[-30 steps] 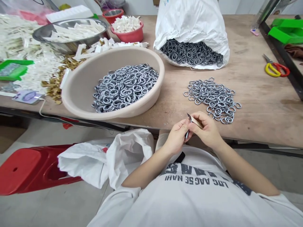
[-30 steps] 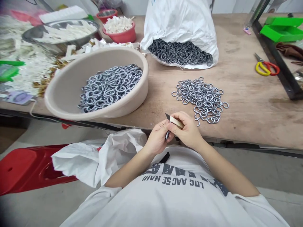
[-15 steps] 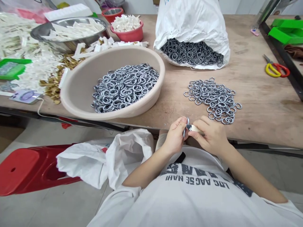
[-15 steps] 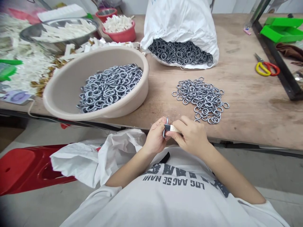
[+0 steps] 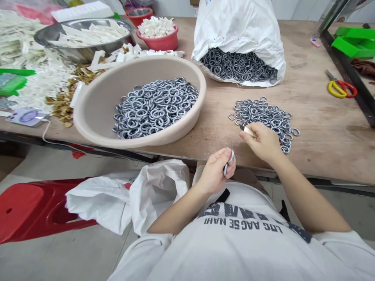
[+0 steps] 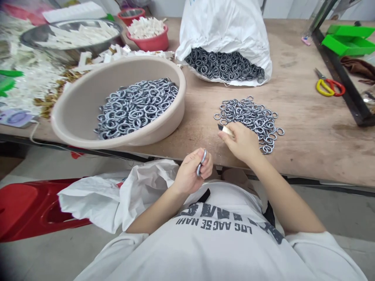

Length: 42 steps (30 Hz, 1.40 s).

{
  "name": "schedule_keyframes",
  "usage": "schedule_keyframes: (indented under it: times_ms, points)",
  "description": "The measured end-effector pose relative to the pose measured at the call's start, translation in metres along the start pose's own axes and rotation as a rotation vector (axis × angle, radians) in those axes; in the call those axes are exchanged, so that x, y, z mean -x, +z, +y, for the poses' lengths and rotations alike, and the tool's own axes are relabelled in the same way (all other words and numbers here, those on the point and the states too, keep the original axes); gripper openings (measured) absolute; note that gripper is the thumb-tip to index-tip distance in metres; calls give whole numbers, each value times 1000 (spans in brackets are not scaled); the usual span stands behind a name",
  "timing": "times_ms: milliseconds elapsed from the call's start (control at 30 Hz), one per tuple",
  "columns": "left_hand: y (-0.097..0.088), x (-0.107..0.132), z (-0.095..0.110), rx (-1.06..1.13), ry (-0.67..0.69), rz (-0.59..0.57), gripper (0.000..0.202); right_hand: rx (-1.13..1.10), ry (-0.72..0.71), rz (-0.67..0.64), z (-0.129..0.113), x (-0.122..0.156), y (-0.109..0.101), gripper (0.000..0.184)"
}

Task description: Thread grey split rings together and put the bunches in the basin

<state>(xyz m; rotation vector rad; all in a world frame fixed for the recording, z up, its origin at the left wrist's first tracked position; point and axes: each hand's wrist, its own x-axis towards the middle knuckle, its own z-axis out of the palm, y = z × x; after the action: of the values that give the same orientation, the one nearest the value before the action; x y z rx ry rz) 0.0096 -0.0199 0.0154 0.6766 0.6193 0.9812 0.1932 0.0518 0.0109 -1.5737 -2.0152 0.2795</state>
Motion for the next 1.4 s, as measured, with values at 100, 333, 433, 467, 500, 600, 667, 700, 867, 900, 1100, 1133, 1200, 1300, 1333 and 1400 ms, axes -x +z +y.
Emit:
schedule_keyframes:
  times_ms: [100,333,433,467,500,600,667,700,867,900,1100,1133,1200,1300,1333,1400]
  points:
    - [-6,-3,5,3,-15,82,38,135,-21,-51,2,-38,10,31]
    - [-22,-2,16,222,-142,131,26,59,-67,-158,-9,-64,7,23]
    - [-27,-8,17,337,-224,75,26,-176,-84,-203,-17,-35,-6,28]
    - [-26,-11,15,342,-243,59,28,-366,-53,-226,-20,-22,-9,29]
    - [-24,-14,13,328,-259,46,31,-549,-18,-258,-23,-8,-10,30]
    - [-9,-21,0,226,-286,17,41,-708,50,-246,-31,28,-7,26]
    - [1,-21,-9,150,-284,15,45,-578,51,-128,-35,41,-2,23]
    - [5,-21,-13,119,-274,24,47,-508,41,-72,-36,45,0,22]
    - [9,-18,-19,44,-154,127,49,-704,82,-68,-36,53,7,13]
    - [7,-18,-19,39,-124,140,48,-829,113,-109,-35,54,9,16]
    - [3,-15,-23,-18,-24,173,47,-957,132,-143,-36,54,15,30]
    - [3,-15,-23,-34,-19,177,48,-944,134,-133,-36,53,14,28]
    - [4,-15,-22,-51,-15,169,51,-893,114,-88,-37,52,10,25]
    - [4,-14,-18,-31,-19,160,51,-597,-44,19,-38,53,-1,28]
    - [3,-14,-17,-18,-16,171,50,-466,-111,33,-39,54,-4,28]
    - [2,-15,-14,4,-6,196,49,-247,-215,24,-41,58,-10,29]
